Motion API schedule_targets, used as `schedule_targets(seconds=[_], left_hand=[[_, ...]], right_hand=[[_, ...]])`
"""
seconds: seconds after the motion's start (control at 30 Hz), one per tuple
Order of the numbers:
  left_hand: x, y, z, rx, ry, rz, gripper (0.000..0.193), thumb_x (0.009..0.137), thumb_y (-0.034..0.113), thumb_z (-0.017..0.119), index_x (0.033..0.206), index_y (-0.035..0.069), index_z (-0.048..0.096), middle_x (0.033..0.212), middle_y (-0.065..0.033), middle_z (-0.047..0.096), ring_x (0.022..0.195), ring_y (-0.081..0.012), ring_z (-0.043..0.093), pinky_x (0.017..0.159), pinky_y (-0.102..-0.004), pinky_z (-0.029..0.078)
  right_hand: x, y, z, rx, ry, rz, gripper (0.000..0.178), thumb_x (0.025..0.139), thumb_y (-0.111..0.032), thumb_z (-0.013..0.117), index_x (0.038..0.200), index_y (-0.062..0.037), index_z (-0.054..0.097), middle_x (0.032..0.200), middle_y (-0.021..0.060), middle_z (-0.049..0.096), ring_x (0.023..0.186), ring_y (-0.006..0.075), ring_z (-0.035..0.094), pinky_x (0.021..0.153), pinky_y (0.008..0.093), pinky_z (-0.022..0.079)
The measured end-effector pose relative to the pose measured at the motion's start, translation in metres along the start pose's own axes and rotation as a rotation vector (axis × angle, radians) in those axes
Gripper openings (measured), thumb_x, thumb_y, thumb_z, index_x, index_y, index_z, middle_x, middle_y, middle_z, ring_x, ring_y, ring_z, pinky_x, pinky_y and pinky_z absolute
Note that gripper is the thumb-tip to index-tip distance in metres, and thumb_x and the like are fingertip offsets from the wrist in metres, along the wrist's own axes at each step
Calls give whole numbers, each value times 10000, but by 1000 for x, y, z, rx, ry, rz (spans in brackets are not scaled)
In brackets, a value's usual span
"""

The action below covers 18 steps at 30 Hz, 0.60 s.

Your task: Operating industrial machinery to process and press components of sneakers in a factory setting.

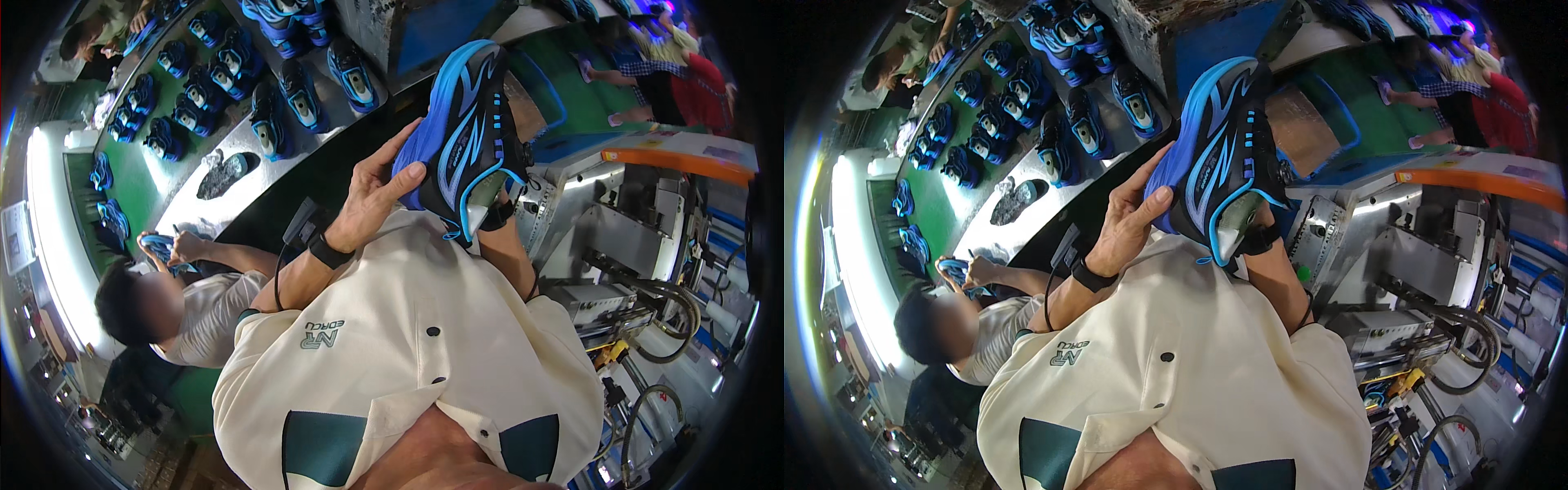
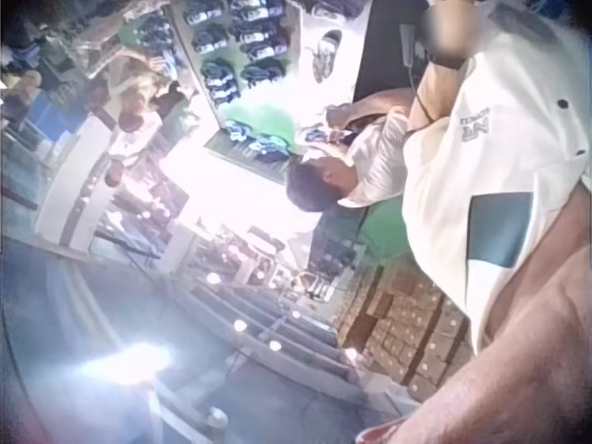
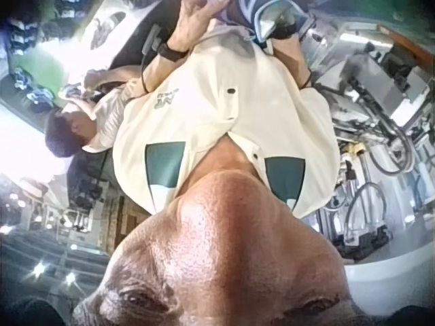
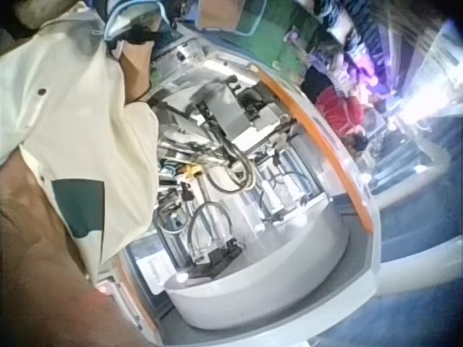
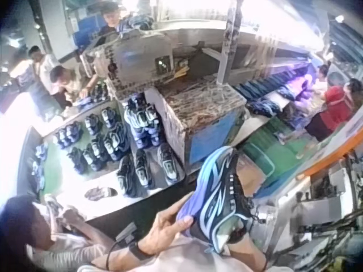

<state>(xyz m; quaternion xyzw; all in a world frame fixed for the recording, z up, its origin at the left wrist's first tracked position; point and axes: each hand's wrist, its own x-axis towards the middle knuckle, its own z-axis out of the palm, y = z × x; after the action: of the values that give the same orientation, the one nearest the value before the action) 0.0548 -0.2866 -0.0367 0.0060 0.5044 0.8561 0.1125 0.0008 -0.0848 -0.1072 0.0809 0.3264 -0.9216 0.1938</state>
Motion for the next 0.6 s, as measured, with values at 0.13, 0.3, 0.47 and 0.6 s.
schedule_targets(seconds=[0.13,0.3,0.47,0.6], left_hand=[[-3,-17,-2,-115,6,-30,694,943,290,663,1493,-2,356,1403,-108,526,1272,-165,496,1109,-323,352],[-6,-22,1,-297,-15,-58,669,968,268,626,1506,6,326,1423,-101,505,1285,-173,491,1117,-337,352],[-24,-35,17,-332,-2,-75,661,985,268,601,1520,25,300,1436,-85,488,1273,-166,497,1106,-352,370],[-47,-29,22,392,152,120,701,972,337,624,1510,11,315,1434,-119,483,1285,-217,492,1092,-355,374]], right_hand=[[0,-3,2,-448,2,-229,478,1034,-410,387,1358,-69,473,1233,94,574,1139,204,548,1022,366,429],[8,7,-3,-926,9,-521,455,1035,-408,388,1328,-75,494,1170,76,590,1094,189,563,995,354,446],[2,4,-9,-1087,-102,-760,438,1036,-406,389,1304,-81,510,1121,62,603,1057,177,575,974,344,461],[-31,-31,45,199,-50,93,540,967,-599,446,1132,-112,612,942,36,645,871,173,636,815,323,530]])
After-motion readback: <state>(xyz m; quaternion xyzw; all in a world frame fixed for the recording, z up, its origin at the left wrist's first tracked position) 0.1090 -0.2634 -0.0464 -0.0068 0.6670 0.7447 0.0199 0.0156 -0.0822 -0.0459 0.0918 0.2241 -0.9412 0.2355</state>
